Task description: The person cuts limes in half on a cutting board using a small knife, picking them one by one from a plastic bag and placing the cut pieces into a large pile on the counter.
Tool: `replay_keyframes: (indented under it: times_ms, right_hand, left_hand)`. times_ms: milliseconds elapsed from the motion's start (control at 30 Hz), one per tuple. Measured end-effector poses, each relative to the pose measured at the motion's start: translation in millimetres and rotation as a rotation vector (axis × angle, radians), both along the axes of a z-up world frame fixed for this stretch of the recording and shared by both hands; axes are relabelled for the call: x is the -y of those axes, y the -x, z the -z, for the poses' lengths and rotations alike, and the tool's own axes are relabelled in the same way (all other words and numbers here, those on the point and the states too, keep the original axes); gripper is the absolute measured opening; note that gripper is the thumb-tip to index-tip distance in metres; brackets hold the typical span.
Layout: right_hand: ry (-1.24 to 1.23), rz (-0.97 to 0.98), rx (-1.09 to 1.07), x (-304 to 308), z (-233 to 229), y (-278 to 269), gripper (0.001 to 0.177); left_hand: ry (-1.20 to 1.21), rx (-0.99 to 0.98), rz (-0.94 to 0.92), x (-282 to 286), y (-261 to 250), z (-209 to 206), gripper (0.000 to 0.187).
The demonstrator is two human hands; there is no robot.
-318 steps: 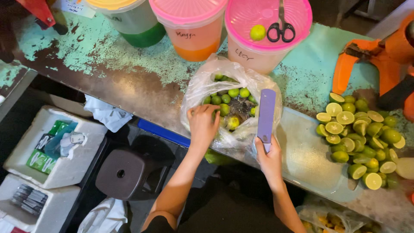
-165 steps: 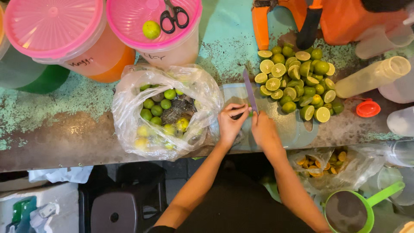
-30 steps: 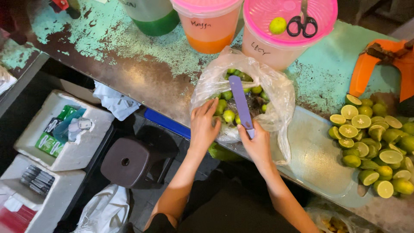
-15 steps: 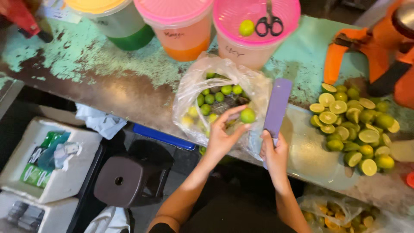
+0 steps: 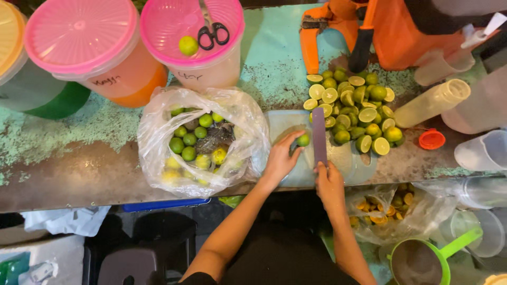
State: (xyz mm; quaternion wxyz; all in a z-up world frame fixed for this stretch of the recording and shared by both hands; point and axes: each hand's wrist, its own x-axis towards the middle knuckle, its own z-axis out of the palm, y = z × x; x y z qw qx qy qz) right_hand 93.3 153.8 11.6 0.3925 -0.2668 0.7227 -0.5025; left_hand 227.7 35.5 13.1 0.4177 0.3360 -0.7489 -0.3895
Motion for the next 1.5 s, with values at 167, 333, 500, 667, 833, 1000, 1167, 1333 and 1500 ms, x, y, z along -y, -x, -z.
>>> replay_keyframes:
  times_ms: [167,333,500,667,833,1000,1167,1333,1500]
  right_hand:
    - [-0.037,-0.102,-0.305,-2,2,0,0.033]
    - [0.034,-0.126,-0.438,1,12,-2,0.031]
    - [-0.033,-0.143,-0.457,-1,1,-7,0.031]
    - [-0.131,-0.151,-0.505,0,-12,-13,0.031]
    - [-0.180,-0.197,-0.592,1,-21,-16,0.032]
    - [-0.315,-0.230,-0.592,3,-40,-19,0.033]
    - [-0.339,-0.274,-0.578,9,-44,-16,0.037]
    - [-0.272,-0.279,-0.567,17,-35,-11,0.039]
    - [-0.212,-0.283,-0.581,39,-22,-3,0.039]
  left_hand:
    - [-0.004,-0.113,-0.111,-4,5,-3,0.027]
    - [-0.128,-0.159,-0.196,0,8,-6,0.022]
    - [-0.191,-0.224,-0.211,-2,8,-9,0.019]
    - [-0.163,-0.181,-0.357,-9,18,-12,0.015]
    - [-0.120,-0.156,-0.400,-12,23,-12,0.013]
    - [-0.092,-0.162,-0.380,-10,22,-8,0.012]
    - [-0.096,-0.166,-0.364,-7,21,-5,0.012]
    - [-0.138,-0.139,-0.359,-3,20,-5,0.012]
    - [-0.182,-0.116,-0.380,-4,21,-7,0.014]
